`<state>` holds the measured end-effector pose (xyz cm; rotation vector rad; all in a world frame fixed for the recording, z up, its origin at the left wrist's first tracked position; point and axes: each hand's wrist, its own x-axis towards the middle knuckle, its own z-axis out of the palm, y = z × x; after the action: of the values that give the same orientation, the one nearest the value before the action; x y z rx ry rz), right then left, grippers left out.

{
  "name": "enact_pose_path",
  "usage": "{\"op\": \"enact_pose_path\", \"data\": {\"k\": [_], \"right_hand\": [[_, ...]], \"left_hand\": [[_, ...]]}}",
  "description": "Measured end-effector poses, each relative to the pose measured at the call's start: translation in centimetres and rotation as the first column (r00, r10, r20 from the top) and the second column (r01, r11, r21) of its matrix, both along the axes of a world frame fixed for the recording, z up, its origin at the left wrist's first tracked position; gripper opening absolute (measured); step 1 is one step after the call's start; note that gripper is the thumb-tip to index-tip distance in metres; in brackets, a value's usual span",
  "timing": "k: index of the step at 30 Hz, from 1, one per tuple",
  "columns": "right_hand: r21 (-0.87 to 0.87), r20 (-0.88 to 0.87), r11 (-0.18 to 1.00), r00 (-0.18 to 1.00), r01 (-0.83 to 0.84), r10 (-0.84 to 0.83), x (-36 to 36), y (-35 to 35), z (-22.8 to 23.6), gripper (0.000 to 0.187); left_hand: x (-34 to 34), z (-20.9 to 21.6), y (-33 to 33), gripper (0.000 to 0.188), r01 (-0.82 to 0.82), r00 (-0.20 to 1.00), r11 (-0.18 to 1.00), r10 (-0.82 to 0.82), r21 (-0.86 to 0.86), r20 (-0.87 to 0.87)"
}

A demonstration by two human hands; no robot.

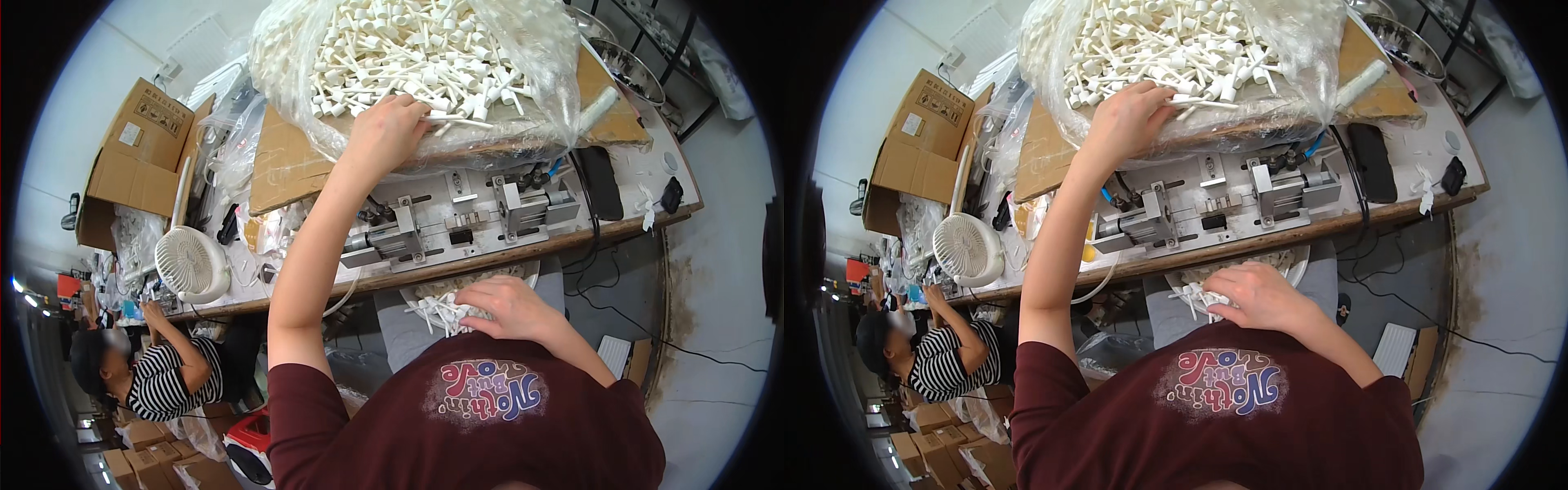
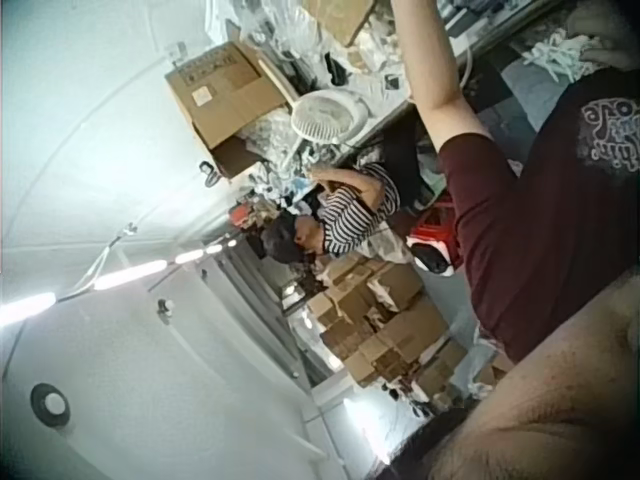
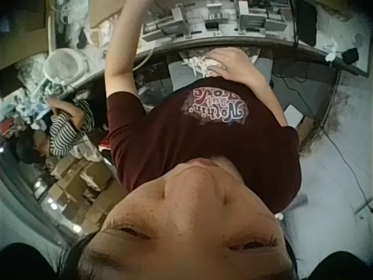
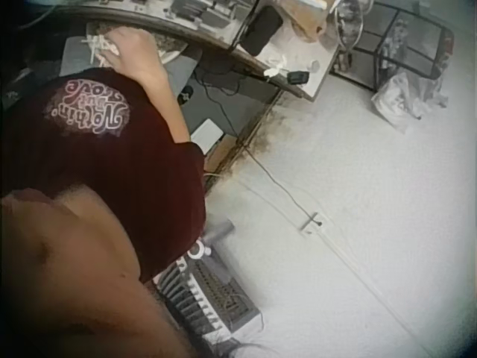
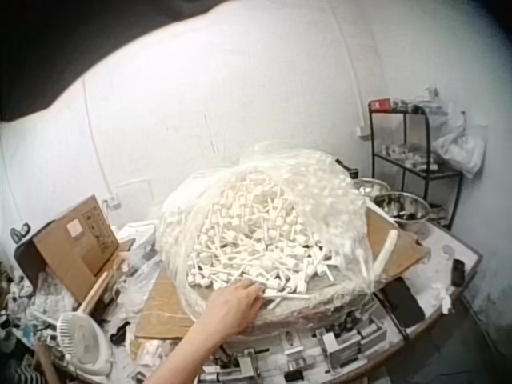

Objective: Manually assembling or processing small white plastic sprayer pump components using a workbench jig.

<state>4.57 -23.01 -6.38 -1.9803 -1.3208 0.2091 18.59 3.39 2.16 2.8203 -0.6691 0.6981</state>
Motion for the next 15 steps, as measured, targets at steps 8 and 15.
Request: {"op": "enact_pose_path", "data": {"k": [8, 15], "right_hand": [[0.033, -0.012, 0.999, 1.000, 0.015, -0.014, 0.2, -0.5, -0.2, 0.026], [0.036, -0.018, 0.999, 1.000, 0.002, -0.001, 0.1, -0.4, -0.3, 0.027]], "left_hand": [[-0.1, -0.6, 1.4, 0.032, -0.091, 0.985, 0.995, 0.096, 0.038, -0.142], [-0.5, 0.6, 2.8, 0.035, -0.149, 0.989, 0.981, 0.149, -0.127, -0.010]]}}
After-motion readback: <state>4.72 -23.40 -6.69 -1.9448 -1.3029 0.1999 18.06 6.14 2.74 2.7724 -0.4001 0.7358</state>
